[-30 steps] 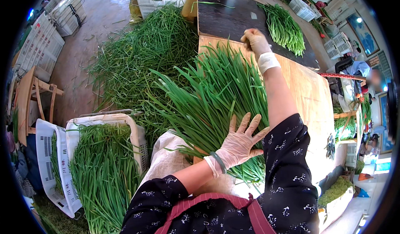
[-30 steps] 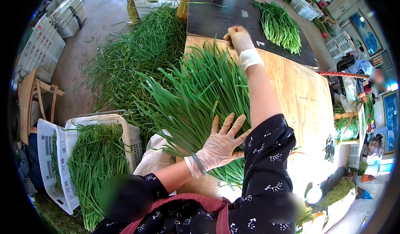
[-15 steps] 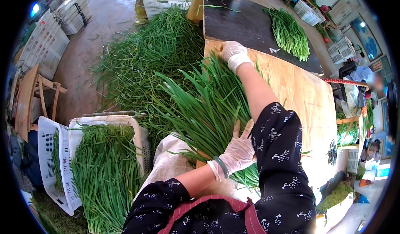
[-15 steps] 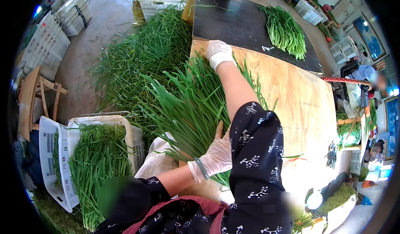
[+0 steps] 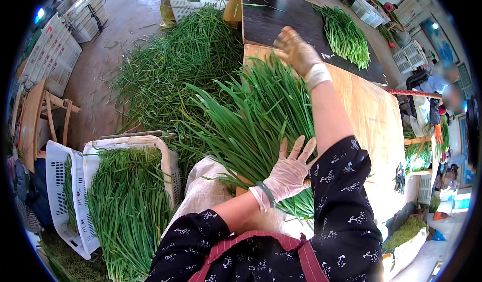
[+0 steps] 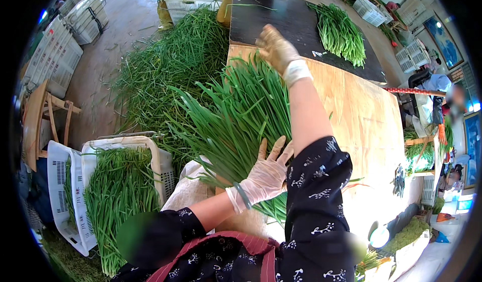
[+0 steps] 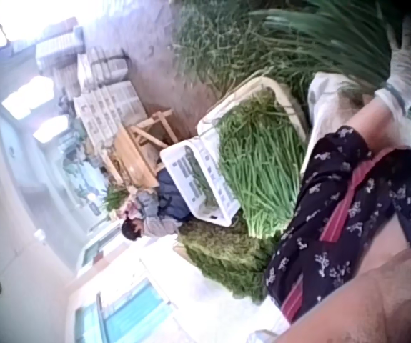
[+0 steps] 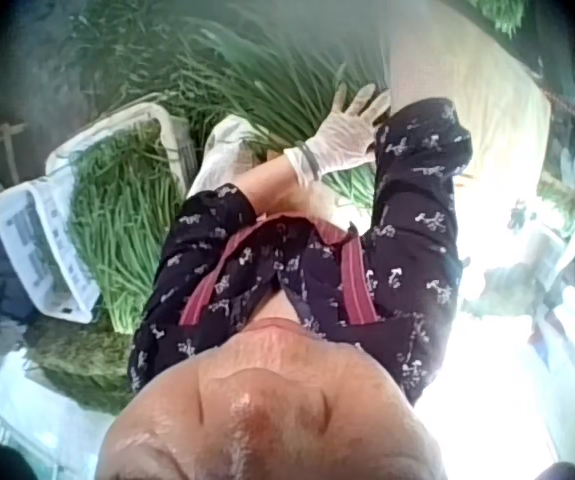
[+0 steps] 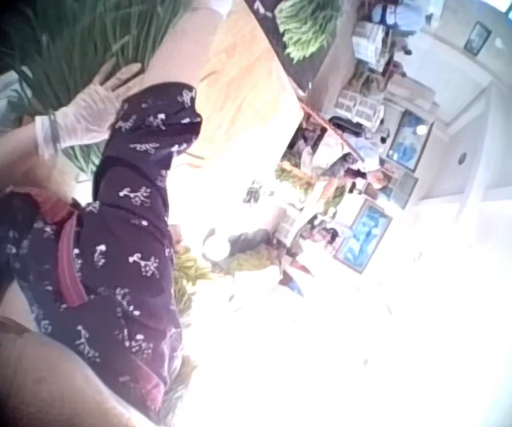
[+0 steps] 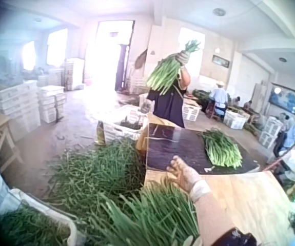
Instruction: The person sorts through a bundle of green chives by hand, removing individual yellowed or damaged leaves one by one and placing the cleaned chives on a wooden surface.
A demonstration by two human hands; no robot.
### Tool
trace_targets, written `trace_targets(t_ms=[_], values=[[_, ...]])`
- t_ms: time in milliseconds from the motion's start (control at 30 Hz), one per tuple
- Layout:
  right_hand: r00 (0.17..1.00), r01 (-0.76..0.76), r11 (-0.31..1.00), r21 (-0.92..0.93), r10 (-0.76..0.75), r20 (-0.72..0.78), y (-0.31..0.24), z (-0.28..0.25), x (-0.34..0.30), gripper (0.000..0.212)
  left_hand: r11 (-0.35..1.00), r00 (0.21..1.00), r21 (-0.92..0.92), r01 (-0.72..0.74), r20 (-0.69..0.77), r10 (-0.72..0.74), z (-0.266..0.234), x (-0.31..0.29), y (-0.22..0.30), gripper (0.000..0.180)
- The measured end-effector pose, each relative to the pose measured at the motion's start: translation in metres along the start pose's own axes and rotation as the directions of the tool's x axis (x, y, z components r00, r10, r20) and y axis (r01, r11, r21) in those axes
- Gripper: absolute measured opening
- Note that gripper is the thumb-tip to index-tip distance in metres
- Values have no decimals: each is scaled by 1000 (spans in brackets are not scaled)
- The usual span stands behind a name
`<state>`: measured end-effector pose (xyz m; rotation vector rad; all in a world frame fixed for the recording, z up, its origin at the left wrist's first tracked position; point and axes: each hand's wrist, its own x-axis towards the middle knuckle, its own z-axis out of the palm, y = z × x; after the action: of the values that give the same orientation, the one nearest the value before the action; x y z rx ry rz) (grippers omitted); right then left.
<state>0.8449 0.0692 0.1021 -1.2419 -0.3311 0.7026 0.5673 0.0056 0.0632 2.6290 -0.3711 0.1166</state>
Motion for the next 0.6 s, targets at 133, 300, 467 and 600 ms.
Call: trace_targets(t_ms=[133,300,467,600], values=[[975,120,817,-564,-203,-87,-49,-28,-72,51,999,991,-37,-2,-137,-3,0,-2,3,71],[953,36,343,-939,-293,-70,-47,-144,-181,32,999,982,38,-29,-183,36,-6,-1,10,69],[982,-72,354,-932,-138,-128,-59,-115,-214,30,996,989,92,13,-149,1,-3,-3,9,66],[981,189,328,-925,-106,163,-38,-38,-149,28,995,990,89,53,-136,-40,-3,-6,5,65]])
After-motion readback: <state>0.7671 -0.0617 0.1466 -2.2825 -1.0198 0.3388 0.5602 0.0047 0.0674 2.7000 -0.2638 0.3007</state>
